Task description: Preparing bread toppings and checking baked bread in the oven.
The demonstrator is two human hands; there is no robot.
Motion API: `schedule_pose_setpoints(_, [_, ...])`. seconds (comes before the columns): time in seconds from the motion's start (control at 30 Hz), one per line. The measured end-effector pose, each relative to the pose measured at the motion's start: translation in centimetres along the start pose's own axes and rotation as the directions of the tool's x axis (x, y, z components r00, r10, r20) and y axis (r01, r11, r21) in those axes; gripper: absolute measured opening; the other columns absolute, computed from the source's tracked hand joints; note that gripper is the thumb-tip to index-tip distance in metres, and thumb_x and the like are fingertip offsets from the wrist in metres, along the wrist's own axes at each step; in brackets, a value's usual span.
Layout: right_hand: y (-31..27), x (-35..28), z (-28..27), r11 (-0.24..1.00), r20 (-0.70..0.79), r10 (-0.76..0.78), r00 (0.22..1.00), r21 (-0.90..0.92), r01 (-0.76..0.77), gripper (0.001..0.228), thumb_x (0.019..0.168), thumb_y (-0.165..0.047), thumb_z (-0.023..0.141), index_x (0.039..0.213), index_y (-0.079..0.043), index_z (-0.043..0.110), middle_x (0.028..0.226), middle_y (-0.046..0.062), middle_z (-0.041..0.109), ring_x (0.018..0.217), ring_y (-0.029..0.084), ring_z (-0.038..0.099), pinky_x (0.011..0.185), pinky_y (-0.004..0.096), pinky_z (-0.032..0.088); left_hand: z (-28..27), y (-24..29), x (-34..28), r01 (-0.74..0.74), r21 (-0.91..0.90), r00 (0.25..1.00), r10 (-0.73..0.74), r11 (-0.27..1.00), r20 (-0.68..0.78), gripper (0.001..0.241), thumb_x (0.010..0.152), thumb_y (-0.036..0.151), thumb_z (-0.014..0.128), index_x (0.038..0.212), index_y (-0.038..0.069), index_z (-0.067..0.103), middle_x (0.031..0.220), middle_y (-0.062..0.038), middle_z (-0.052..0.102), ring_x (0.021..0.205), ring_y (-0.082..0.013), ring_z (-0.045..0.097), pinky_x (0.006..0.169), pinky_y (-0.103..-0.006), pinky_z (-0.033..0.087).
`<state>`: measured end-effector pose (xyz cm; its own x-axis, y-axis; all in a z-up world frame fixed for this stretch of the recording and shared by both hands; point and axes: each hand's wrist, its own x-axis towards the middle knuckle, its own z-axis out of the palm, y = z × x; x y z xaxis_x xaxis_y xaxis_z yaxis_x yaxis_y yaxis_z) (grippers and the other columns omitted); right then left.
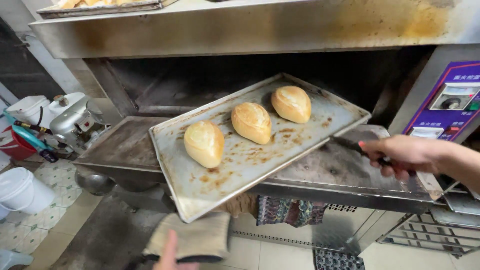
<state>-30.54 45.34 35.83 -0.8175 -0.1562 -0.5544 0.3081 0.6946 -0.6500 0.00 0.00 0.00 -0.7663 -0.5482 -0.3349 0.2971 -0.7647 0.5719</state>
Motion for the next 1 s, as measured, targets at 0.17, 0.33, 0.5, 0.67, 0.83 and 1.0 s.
schedule_pose_setpoints(0.17, [1.5, -6.3, 4.2, 0.987, 0.046, 0.156, 0.987, 0.038, -0.158, 0.053, 0.101, -0.051, 0.055, 0.081, -0.003, 0.056, 0.058, 0.009, 0.046, 0.045, 0.016, 0.032, 0.041, 0.031, 0.025, 11.1, 11.4, -0.5, -0.044, 0.043, 0.999, 0.043, 0.998, 0.021, 0.044, 0.101, 0.036, 0.053, 0.134, 0.009, 0.059, 0.128, -0.010, 0.068, 0.115, -0.0282, 0.065, 0.099, -0.0486, 0.050])
schedule_pose_setpoints(0.33, [3.6, -9.2, 7.6, 0.956, 0.164, 0.241, 0.957, 0.133, -0.263, 0.051, 0.100, -0.050, 0.057, 0.081, -0.003, 0.058, 0.057, 0.007, 0.042, 0.046, 0.015, 0.035, 0.042, 0.031, 0.026, 11.0, 15.5, 5.0, -0.119, 0.019, 0.974, 0.113, 0.993, 0.194, 0.040, 0.108, 0.035, 0.054, 0.135, 0.005, 0.057, 0.127, -0.009, 0.068, 0.113, -0.0236, 0.065, 0.098, -0.0414, 0.049])
schedule_pose_setpoints(0.5, [2.2, -12.8, 12.9, 0.957, 0.359, 0.205, 0.910, 0.121, -0.264, 0.059, 0.096, -0.062, 0.058, 0.079, -0.006, 0.059, 0.056, 0.002, 0.042, 0.044, 0.012, 0.037, 0.041, 0.028, 0.033, 12.7, 16.6, 1.2, -0.351, 0.066, 0.936, 0.347, 0.934, 0.061, 0.041, 0.104, 0.031, 0.052, 0.132, 0.002, 0.059, 0.124, -0.009, 0.069, 0.106, -0.0214, 0.070, 0.089, -0.0391, 0.057])
schedule_pose_setpoints(0.67, [-2.1, -15.2, 19.4, 0.959, 0.339, 0.178, 0.924, 0.149, -0.240, 0.059, 0.097, -0.062, 0.056, 0.080, -0.006, 0.062, 0.058, 0.005, 0.053, 0.044, 0.015, 0.045, 0.044, 0.028, 0.035, 12.8, 10.0, -2.8, -0.216, 0.170, 0.970, 0.232, 0.961, -0.078, 0.050, 0.099, 0.031, 0.060, 0.137, -0.002, 0.059, 0.125, -0.015, 0.070, 0.102, -0.0265, 0.069, 0.080, -0.0392, 0.052])
schedule_pose_setpoints(0.83, [-3.5, -15.6, 19.4, 0.977, 0.313, 0.106, 0.944, 0.143, -0.156, 0.054, 0.099, -0.056, 0.054, 0.083, -0.006, 0.066, 0.070, 0.006, 0.072, 0.050, 0.015, 0.059, 0.050, 0.027, 0.042, 13.9, 1.3, -5.2, -0.026, 0.182, 1.000, 0.028, 0.983, -0.007, 0.063, 0.089, 0.028, 0.065, 0.143, 0.001, 0.050, 0.134, -0.022, 0.068, 0.117, -0.0294, 0.071, 0.097, -0.0402, 0.056])
schedule_pose_setpoints(1.0, [1.1, -14.2, 9.2, 0.998, 0.242, 0.062, 0.968, -0.033, -0.056, 0.048, 0.097, -0.048, 0.056, 0.099, -0.003, 0.072, 0.089, 0.010, 0.076, 0.073, 0.018, 0.072, 0.059, 0.030, 0.054, 17.1, -4.4, -7.4, 0.108, 0.134, 0.976, -0.131, 0.985, 0.175, 0.070, 0.089, 0.034, 0.065, 0.145, -0.005, 0.049, 0.142, -0.021, 0.063, 0.126, -0.0299, 0.064, 0.103, -0.0435, 0.050])
